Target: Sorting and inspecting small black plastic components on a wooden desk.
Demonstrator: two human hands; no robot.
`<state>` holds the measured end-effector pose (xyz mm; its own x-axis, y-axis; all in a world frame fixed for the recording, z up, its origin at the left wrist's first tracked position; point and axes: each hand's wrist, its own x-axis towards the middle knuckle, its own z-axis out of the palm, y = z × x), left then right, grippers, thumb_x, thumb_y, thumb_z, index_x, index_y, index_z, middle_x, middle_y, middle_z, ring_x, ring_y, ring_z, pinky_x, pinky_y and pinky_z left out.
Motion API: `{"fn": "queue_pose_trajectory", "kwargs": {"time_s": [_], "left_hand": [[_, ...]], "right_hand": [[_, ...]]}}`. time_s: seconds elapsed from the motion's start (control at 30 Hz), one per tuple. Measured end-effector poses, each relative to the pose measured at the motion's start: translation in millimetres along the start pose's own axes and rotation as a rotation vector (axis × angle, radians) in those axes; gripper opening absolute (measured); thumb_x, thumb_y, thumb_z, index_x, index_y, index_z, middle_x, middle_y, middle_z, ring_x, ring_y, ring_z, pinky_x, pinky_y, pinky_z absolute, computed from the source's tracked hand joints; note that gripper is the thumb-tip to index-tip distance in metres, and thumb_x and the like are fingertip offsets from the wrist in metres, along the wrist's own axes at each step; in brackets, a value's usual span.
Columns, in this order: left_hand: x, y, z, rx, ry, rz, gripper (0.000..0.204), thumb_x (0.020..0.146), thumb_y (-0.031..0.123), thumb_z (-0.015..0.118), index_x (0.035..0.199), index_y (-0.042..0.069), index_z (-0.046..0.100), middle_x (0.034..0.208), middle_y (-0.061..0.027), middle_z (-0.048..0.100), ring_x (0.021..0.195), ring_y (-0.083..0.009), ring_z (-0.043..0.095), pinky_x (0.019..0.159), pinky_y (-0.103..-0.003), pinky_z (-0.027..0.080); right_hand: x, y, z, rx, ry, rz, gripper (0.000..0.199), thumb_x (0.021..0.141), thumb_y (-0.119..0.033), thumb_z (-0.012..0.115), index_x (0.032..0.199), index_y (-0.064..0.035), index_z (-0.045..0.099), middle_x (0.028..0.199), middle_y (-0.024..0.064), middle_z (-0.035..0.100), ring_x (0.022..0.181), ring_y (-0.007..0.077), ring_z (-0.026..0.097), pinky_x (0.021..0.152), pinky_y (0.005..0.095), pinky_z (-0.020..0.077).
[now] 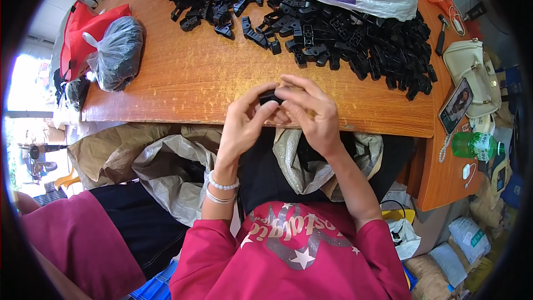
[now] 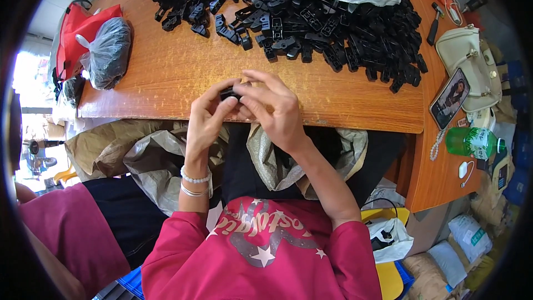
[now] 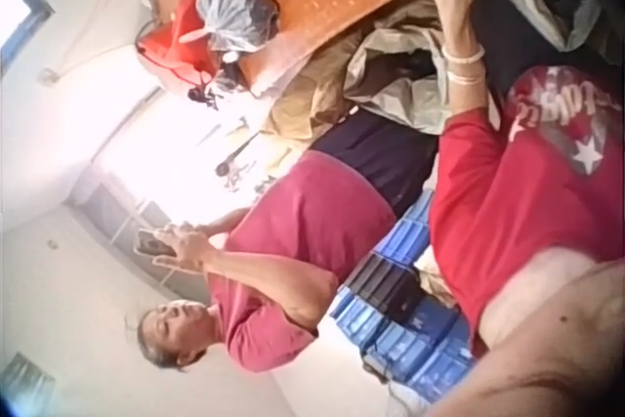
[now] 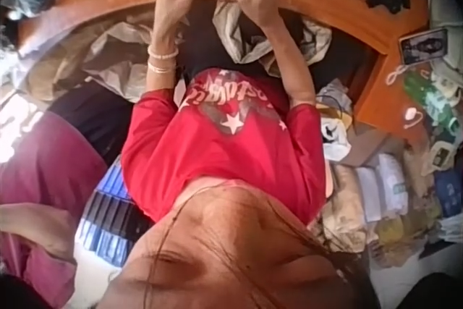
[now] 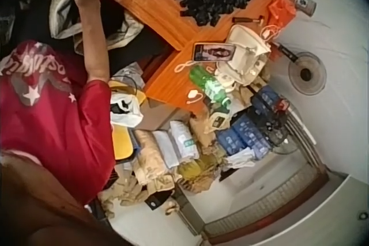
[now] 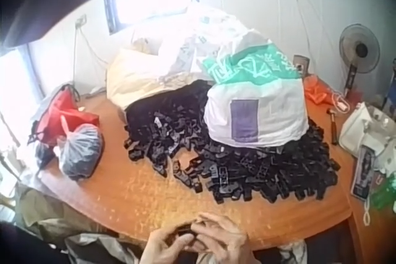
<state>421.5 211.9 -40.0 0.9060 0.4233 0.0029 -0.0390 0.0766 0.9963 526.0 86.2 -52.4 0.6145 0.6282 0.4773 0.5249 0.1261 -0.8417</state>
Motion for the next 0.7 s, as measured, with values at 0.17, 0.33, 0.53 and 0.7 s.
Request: {"fn": "queue_pose_trajectory", "kwargs": {"time_s": [0.17, 0.33, 0.53, 0.7], "left_hand": [[0.0, 2.0, 17.0, 0.206, 0.047, 0.082, 0.034, 0.089, -0.002, 0.058, 0.122, 0.003, 0.054, 0.089, -0.0104, 0.066, 0.076, -0.0127, 0.066, 0.066, -0.024, 0.052], [52.0, -15.8, -18.2, 0.524, 0.035, 0.375, 0.029, 0.086, 0.009, 0.066, 0.113, 0.001, 0.059, 0.091, -0.0087, 0.067, 0.077, -0.0166, 0.064, 0.065, -0.025, 0.052], [117.2, -31.9, -48.2, 1.025, 0.155, 0.545, 0.03, 0.078, 0.005, 0.066, 0.107, 0.0, 0.06, 0.106, -0.0157, 0.056, 0.086, -0.0308, 0.062, 0.073, -0.038, 0.052], [104.7, -20.8, -37.4, 1.339, 0.093, 0.496, 0.025, 0.078, 0.007, 0.065, 0.1, 0.002, 0.056, 0.094, -0.015, 0.058, 0.073, -0.0309, 0.062, 0.062, -0.039, 0.05]], "right_hand": [[-5.7, 0.1, -1.5, 0.026, 0.103, 0.136, 0.027, 0.082, 0.0, 0.064, 0.109, 0.0018, 0.066, 0.107, 0.0167, 0.065, 0.095, 0.0255, 0.065, 0.081, 0.0315, 0.0503], [-2.7, 1.0, -64.6, 0.194, -0.414, 0.411, 0.021, 0.082, 0.001, 0.066, 0.102, 0.0032, 0.069, 0.1, 0.0118, 0.066, 0.088, 0.016, 0.062, 0.079, 0.0262, 0.0491], [25.8, 22.1, -55.7, -0.414, -0.041, 0.027, 0.016, 0.084, -0.002, 0.063, 0.099, -0.0009, 0.069, 0.091, 0.012, 0.064, 0.082, 0.0233, 0.062, 0.071, 0.0303, 0.0491], [50.3, 55.7, -39.5, -0.811, 0.075, -0.148, 0.027, 0.079, 0.002, 0.061, 0.105, -0.0036, 0.066, 0.112, 0.0133, 0.057, 0.104, 0.0293, 0.053, 0.084, 0.0407, 0.042]]}}
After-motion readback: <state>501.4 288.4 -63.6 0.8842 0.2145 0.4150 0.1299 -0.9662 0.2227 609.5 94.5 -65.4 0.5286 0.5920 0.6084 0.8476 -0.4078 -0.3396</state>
